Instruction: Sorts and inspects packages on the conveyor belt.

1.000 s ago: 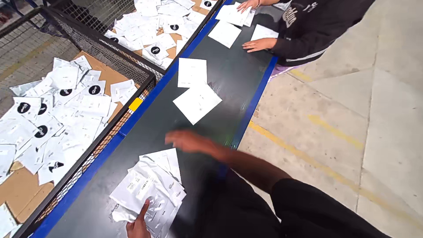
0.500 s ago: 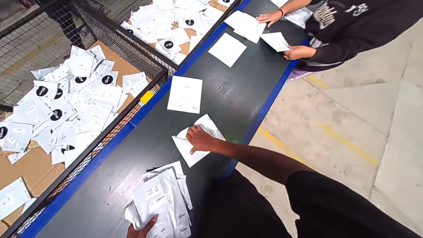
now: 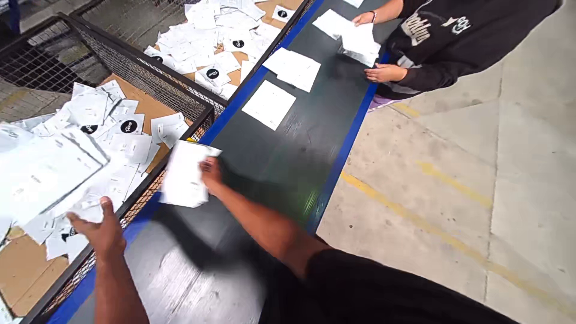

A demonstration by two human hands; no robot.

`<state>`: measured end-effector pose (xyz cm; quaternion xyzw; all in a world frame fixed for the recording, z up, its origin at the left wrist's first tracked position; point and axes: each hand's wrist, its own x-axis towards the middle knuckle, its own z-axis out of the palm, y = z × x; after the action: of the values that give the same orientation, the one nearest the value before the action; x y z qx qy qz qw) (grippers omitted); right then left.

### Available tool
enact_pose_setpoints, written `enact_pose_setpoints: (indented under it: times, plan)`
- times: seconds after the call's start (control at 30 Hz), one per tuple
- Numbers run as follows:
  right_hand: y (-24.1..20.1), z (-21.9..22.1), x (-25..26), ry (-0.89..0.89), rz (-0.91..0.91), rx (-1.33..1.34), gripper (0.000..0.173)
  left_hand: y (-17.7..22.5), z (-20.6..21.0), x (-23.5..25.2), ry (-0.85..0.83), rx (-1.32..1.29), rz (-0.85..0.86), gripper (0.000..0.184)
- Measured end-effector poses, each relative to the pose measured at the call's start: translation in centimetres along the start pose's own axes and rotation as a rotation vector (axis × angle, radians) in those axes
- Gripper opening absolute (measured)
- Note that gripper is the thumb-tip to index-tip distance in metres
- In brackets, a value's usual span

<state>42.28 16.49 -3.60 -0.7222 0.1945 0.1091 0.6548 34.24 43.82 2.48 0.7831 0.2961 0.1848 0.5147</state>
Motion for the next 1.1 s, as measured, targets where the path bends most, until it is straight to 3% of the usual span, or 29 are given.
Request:
enact_pose_setpoints:
  times: [0.03,0.1,0.17,0.2,0.27,0.33,0.4,0.47,0.53,0.6,0.67,0.7,0.77,0.83,0.9,0.97,1.03,1.1]
  plan:
    - [-2.4,3.7,1.7,-0.199,-0.052,0.135,0.051,-0.2,1.4,-0.8,0.004,0.100,0.147,0.098]
    - [-7.0,7.1,3.2,-0.405,-0.366,0.078,0.050,-0.4,2.6,-2.4,-0.032,0.407,0.427,0.076]
    - [-9.2,3.7,3.3,-0.321,-0.705,-0.129,0.042,-2.2,4.1,-3.6,-0.183,0.721,0.571,0.072]
    - [-9.3,0.4,3.6,-0.195,-0.765,-0.258,0.042,-3.7,4.9,-2.9,-0.243,0.838,0.590,0.072]
    - [-6.4,-7.8,4.2,0.139,-0.638,-0.605,0.055,-6.6,4.6,-0.5,-0.308,0.984,0.489,0.074]
    - [-1.7,-15.3,6.8,0.360,-0.428,-0.908,0.083,-6.4,4.6,2.3,-0.264,0.966,0.301,0.079]
    - [3.2,-18.2,7.5,0.324,-0.391,-1.108,0.091,-2.8,7.2,1.9,-0.241,0.780,0.285,0.076]
    - [5.7,-16.5,3.3,0.168,-0.507,-1.118,0.079,1.0,11.9,-1.8,-0.394,0.681,0.400,0.076]
    - [5.1,-15.3,-1.0,-0.063,-0.604,-1.030,0.058,2.1,16.4,-7.0,-0.503,0.771,0.424,0.095]
    - [2.3,-16.4,-0.5,-0.080,-0.597,-0.925,0.046,0.7,17.7,-10.5,-0.530,0.858,0.373,0.105]
    - [-1.7,-19.8,5.5,0.108,-0.525,-0.961,0.057,0.3,16.3,-12.0,-0.500,0.825,0.255,0.100]
    - [-3.4,-21.9,9.7,0.200,-0.482,-1.003,0.072,0.4,15.1,-12.2,-0.504,0.784,0.154,0.100]
    - [-5.1,-25.4,16.3,0.230,-0.312,-1.063,0.117,-0.1,11.9,-12.0,-0.516,0.663,-0.104,0.108]
    - [-6.4,-26.3,18.5,0.168,-0.175,-1.140,0.134,-1.0,8.8,-11.4,-0.540,0.556,-0.284,0.102]
    - [-6.7,-26.0,17.9,0.081,-0.129,-1.209,0.124,-1.4,6.0,-11.2,-0.612,0.418,-0.349,0.073]
    - [-5.9,-25.7,17.1,0.018,-0.116,-1.186,0.117,0.1,2.6,-9.3,-0.592,0.223,-0.295,0.060]
    - [-5.2,-25.4,16.5,-0.048,-0.127,-1.114,0.099,1.5,-1.1,-4.1,-0.303,0.072,-0.164,0.071]
    - [-5.4,-23.9,14.7,-0.115,-0.178,-0.959,0.071,2.5,-4.7,1.6,0.034,0.081,-0.017,0.101]
